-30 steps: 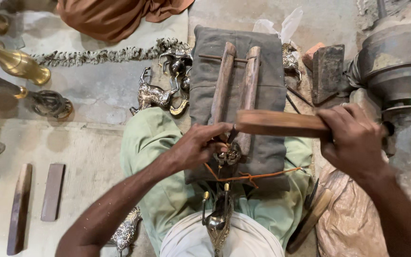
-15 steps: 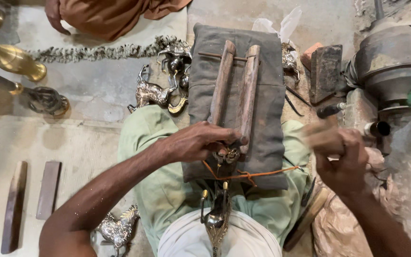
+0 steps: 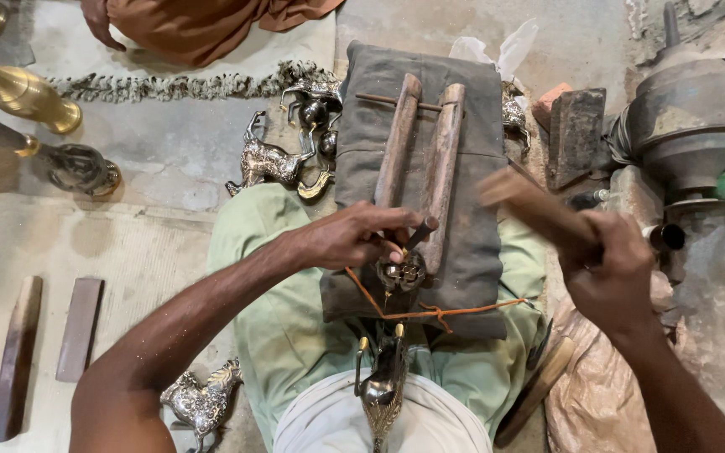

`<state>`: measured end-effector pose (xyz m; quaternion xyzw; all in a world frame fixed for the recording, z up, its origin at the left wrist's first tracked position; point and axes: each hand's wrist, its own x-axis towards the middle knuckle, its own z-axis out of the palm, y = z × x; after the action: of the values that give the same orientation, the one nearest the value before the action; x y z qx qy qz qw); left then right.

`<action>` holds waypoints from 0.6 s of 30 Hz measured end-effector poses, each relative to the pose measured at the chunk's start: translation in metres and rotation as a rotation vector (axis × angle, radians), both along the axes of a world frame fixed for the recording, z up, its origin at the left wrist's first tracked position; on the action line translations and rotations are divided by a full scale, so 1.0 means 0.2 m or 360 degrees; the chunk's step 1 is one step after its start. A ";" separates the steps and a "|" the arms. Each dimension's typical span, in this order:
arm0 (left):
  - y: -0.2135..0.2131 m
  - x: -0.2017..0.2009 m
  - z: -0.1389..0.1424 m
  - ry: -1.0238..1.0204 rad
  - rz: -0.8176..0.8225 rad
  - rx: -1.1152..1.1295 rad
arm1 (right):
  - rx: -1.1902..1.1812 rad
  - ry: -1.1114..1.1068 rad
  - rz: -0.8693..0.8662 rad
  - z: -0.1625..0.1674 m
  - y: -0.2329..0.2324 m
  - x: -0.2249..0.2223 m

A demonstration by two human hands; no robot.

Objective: The person sits on the floor with a cushioned work board and holds a small punch against an ornate silver animal figurine, striking the punch with a wooden mallet to chase and shape the decorated metal surface, repositioning the punch repeatedly across the figurine.

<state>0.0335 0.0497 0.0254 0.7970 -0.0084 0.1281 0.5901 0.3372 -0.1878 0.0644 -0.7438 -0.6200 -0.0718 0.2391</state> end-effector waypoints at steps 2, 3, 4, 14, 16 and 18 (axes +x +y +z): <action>0.00 0.00 0.00 0.0006 0.0003 0.0020 | -0.0073 0.0613 -0.0192 0.01 0.03 -0.01; 0.00 -0.01 0.00 0.0013 0.0009 0.0037 | -0.0165 0.0349 -0.0081 0.03 0.05 -0.01; 0.00 -0.01 0.00 0.0019 0.0013 0.0054 | -0.0255 0.0084 0.0028 0.05 0.08 0.01; -0.05 -0.07 -0.10 0.0000 0.0312 -0.0064 | -0.0476 -0.0411 0.0397 0.36 0.32 -0.03; -0.08 -0.09 -0.14 -0.0031 0.0393 -0.0168 | -0.0781 -0.0184 0.0230 0.42 0.37 -0.07; -0.11 -0.09 -0.17 0.0038 0.0549 -0.0291 | -0.1016 -0.0364 0.0190 0.48 0.45 -0.10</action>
<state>0.0160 0.0269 -0.0085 0.7311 0.1469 0.2182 0.6295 0.3167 -0.0978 0.1613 -0.7307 -0.6764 0.0570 -0.0729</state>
